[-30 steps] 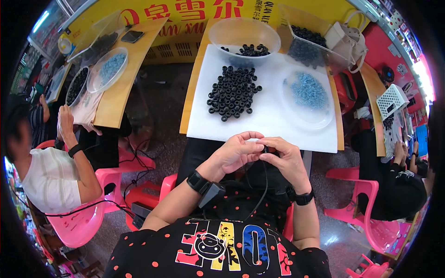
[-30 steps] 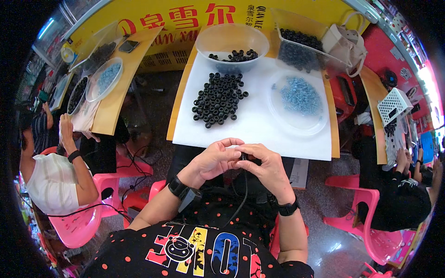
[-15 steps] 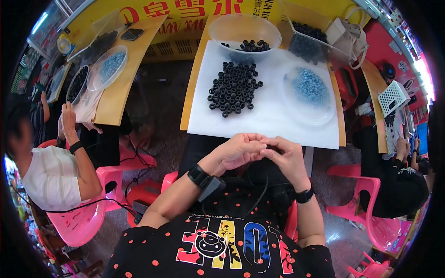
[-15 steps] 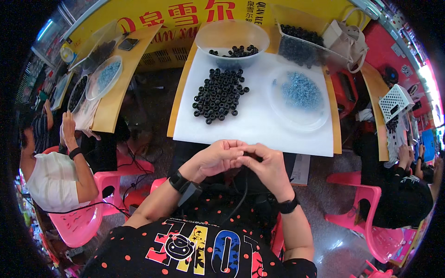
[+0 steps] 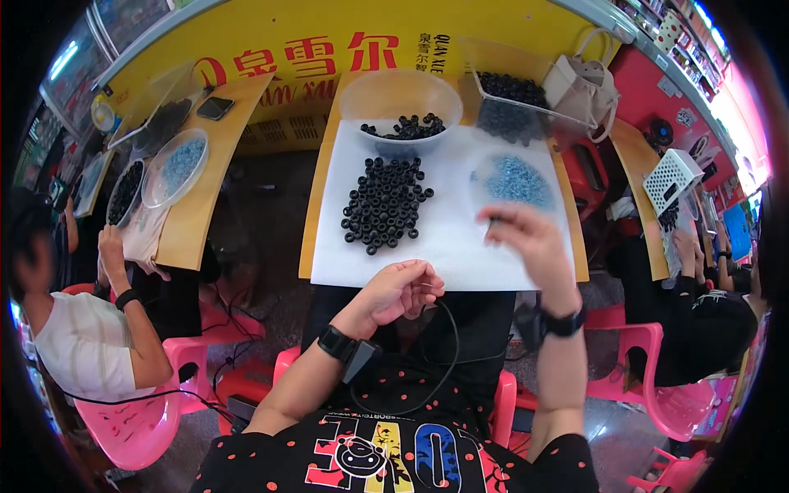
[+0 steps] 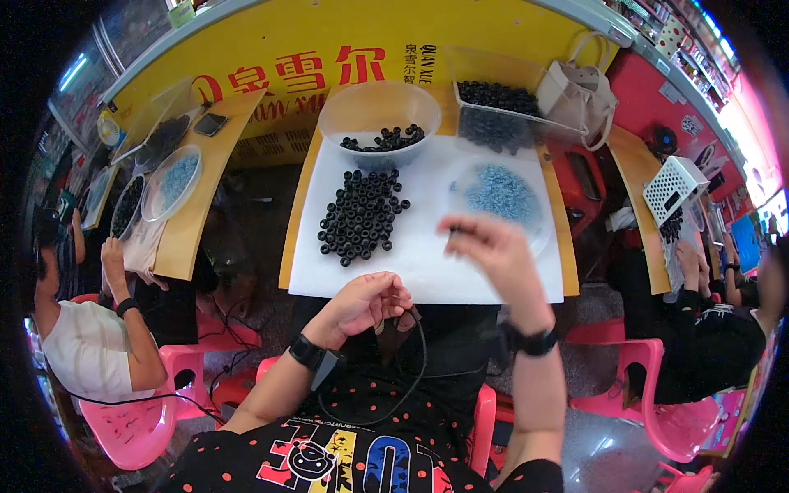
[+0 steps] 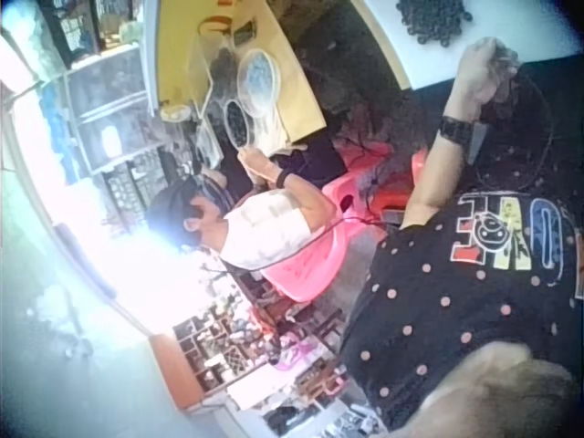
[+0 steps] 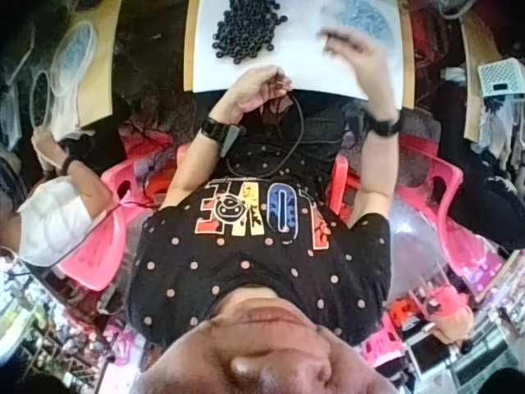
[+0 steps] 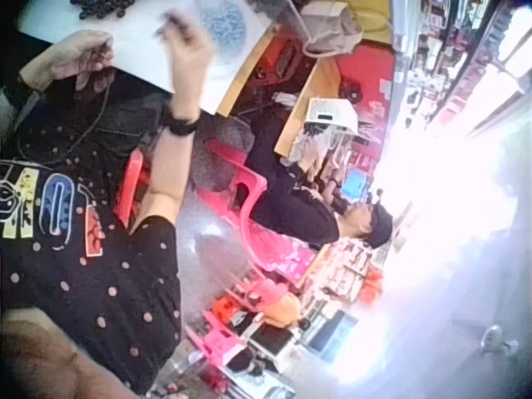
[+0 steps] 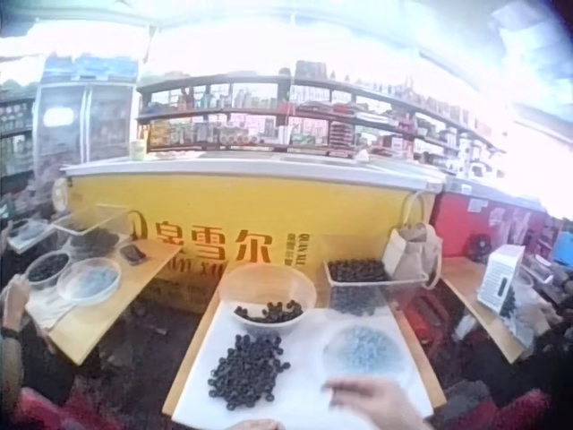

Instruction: The person is sorting small black and blue plastic components into different containers for manufacturing.

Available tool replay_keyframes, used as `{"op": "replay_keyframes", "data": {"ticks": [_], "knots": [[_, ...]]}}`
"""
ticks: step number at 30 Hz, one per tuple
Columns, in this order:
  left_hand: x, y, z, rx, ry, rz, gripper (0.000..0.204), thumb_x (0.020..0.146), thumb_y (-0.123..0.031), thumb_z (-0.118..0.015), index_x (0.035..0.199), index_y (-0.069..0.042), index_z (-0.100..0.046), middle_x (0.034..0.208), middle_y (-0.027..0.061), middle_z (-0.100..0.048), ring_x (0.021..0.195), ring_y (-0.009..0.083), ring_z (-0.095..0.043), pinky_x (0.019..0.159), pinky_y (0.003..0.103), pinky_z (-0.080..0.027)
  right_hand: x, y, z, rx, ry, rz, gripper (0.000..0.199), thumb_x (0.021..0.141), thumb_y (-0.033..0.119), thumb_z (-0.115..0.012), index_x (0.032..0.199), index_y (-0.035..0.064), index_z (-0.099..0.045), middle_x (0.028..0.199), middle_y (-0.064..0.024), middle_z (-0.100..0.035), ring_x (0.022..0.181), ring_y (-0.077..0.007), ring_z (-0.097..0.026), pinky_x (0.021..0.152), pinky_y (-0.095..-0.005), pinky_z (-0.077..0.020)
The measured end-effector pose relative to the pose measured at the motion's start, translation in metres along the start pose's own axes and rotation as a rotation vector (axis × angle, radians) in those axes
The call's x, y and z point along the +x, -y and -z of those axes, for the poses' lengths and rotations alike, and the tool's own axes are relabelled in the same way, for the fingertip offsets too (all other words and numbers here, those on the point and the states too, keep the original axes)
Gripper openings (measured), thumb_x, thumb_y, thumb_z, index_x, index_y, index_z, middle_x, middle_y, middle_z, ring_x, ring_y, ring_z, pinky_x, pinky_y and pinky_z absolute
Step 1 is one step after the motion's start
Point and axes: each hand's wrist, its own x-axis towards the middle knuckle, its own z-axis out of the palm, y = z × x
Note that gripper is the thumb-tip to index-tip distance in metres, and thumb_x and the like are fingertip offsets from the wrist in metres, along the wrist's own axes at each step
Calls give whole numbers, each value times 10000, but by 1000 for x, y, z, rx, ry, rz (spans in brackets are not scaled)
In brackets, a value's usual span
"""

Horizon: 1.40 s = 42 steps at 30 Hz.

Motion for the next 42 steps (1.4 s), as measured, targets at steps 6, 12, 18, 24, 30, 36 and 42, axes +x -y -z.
{"op": "replay_keyframes", "data": {"ticks": [6, 12, 18, 24, 30, 36, 42], "knots": [[-5, 10, -6, 27, -51, 29, 238, 1043, -249, -495, 990, -49, -614, 991, 93, -688, 910, 187, -675, 787, 286, -556, 125, 25, 72, 328, -311, 84, 594, 932, 148, -653, 1421, -62, -388, 1071, -71, -663, 939, -155, -635, 832, -271, -509], [-24, 3, 7, -62, -101, -29, 206, 991, -187, -605, 1104, -20, -646, 871, 48, -701, 727, 110, -665, 649, 217, -540, 64, -62, -42, -714, 0, 259, 226, 850, 176, -739, 1008, 14, -727, 917, -141, -723, 734, -198, -656, 683, -324, -513], [-31, -10, -4, 13, -225, -17, 115, 983, -147, -607, 991, -37, -639, 763, 37, -670, 664, 125, -640, 593, 247, -505, 46, -112, -85, -747, -105, 259, 243, 807, 142, -746, 1013, 16, -718, 893, -152, -689, 752, -251, -649, 688, -340, -515], [-24, -15, -15, 66, -338, -269, 83, 950, -108, -647, 998, -68, -592, 919, 75, -696, 819, 157, -686, 684, 263, -542, 20, -69, -83, -471, -111, 135, 232, 787, 80, -744, 1009, 19, -714, 924, -126, -693, 719, -221, -641, 674, -326, -525], [-1, -18, -38, 85, -313, -305, 186, 915, -21, -658, 1097, -33, -621, 1035, 92, -682, 946, 179, -679, 858, 337, -570, -9, -54, -78, -493, -132, 293, 274, 806, 14, -699, 1079, 35, -692, 987, -106, -692, 815, -204, -653, 677, -298, -524], [6, -19, -37, 94, -304, -179, 154, 958, -83, -621, 1089, -4, -634, 1030, 132, -696, 933, 208, -689, 814, 320, -572, -5, -59, -11, -468, -292, 4, 195, 874, 64, -685, 1063, 33, -726, 958, -108, -701, 752, -158, -624, 690, -283, -492], [15, -15, -42, 172, -274, -202, 160, 959, -78, -620, 1098, -1, -636, 1032, 136, -695, 918, 214, -689, 803, 313, -567, 26, -103, 61, -940, -421, 237, 110, 767, 28, -737, 872, 24, -704, 870, -116, -633, 876, -310, -622, 774, -393, -496]]}}
